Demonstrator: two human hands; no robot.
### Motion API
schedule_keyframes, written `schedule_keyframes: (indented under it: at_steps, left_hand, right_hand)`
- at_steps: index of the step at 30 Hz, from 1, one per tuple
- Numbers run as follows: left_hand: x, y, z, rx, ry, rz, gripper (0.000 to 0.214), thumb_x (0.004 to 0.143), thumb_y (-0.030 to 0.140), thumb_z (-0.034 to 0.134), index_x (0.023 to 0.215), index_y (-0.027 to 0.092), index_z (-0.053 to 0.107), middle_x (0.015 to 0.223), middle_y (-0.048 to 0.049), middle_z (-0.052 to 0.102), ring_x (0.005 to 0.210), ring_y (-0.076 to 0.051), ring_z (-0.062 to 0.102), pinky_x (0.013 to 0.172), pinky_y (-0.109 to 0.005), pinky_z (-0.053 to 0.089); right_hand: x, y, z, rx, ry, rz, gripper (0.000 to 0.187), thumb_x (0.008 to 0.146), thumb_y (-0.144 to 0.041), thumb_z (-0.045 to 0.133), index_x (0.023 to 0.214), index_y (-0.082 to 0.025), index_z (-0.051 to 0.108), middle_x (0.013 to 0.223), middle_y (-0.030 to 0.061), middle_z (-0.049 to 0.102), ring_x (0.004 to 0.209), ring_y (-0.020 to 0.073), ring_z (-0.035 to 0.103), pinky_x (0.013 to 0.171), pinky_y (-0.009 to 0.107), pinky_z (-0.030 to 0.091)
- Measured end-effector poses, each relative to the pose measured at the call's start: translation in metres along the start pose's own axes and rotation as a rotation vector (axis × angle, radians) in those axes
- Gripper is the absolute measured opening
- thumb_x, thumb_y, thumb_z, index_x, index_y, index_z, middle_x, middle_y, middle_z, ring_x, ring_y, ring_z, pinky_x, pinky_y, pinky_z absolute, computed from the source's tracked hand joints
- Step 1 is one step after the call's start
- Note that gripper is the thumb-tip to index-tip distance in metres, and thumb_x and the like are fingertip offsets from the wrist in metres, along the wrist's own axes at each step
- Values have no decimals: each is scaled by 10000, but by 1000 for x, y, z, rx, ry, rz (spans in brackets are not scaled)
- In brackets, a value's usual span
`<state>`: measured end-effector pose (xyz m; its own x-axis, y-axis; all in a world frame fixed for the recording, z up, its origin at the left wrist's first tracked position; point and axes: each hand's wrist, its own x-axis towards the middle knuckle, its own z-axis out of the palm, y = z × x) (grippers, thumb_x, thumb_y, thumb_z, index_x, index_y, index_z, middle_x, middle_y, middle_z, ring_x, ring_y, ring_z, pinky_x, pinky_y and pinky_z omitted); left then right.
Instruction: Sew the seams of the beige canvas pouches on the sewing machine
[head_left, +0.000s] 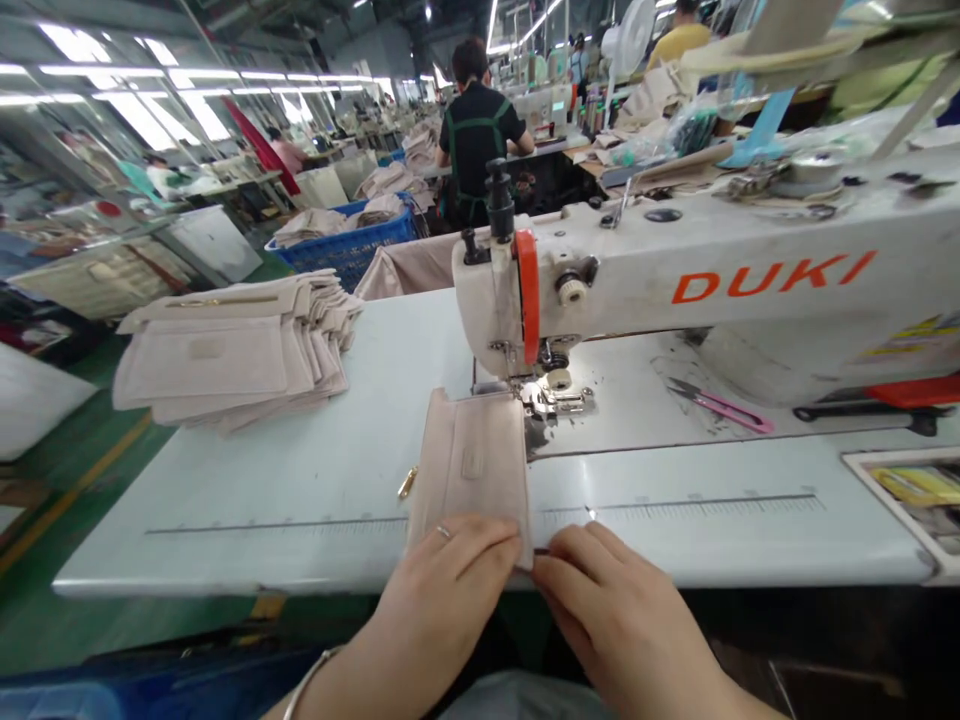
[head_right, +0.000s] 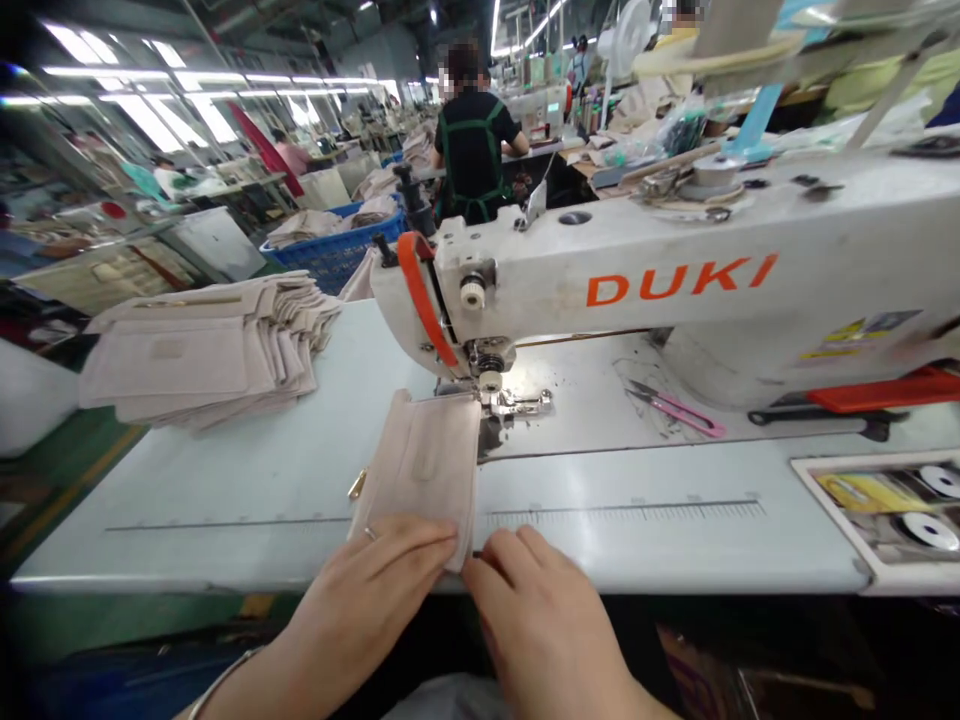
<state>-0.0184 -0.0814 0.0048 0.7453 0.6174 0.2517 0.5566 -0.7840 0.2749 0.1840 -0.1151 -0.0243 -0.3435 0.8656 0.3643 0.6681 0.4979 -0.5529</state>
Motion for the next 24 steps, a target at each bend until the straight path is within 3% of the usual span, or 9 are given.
schedule_keyframes:
  at_steps: [3, 7, 15, 18, 24]
  left_hand:
    - [-3, -2, 16, -31, 101, 4, 260, 961, 90, 447, 1177, 140, 582, 1137, -78, 640, 1031, -193, 594, 917, -333, 537]
    - [-6, -3, 17, -60, 131, -19, 254, 963, 99, 460, 1162, 155, 608, 1106, -84, 636, 1013, -195, 581, 904, -343, 525]
    - [-4, 3, 18, -245, 272, -187, 229, 923, 69, 537, 1077, 208, 634, 947, -40, 644, 885, -164, 578, 803, -308, 496]
    - [-7, 6, 17, -210, 259, -176, 258, 915, 47, 524, 1069, 217, 642, 955, -42, 626, 884, -167, 561, 806, -315, 484]
    - [-10, 7, 20, -53, 115, -67, 225, 935, 114, 512, 1130, 170, 610, 1011, -74, 632, 948, -204, 571, 877, -370, 477]
  right_hand:
    - [-4, 8, 4, -70, 71, -144, 141, 906, -113, 525, 945, -178, 644, 764, 37, 586, 688, 185, 507, 610, 312, 448]
    - [-6, 12, 8, -80, 147, -240, 137, 911, -98, 533, 974, -139, 648, 730, 34, 603, 669, 171, 492, 614, 313, 423]
    - [1, 12, 11, -61, 161, -198, 108, 879, -101, 575, 917, -170, 648, 722, 20, 615, 683, 172, 516, 644, 347, 393]
    - [2, 12, 11, -38, 199, -205, 105, 860, -92, 583, 905, -164, 645, 709, 22, 611, 665, 172, 511, 624, 344, 389]
    - [0, 13, 4, -6, 211, -239, 106, 876, -86, 580, 896, -166, 647, 668, 7, 604, 633, 153, 525, 622, 327, 411]
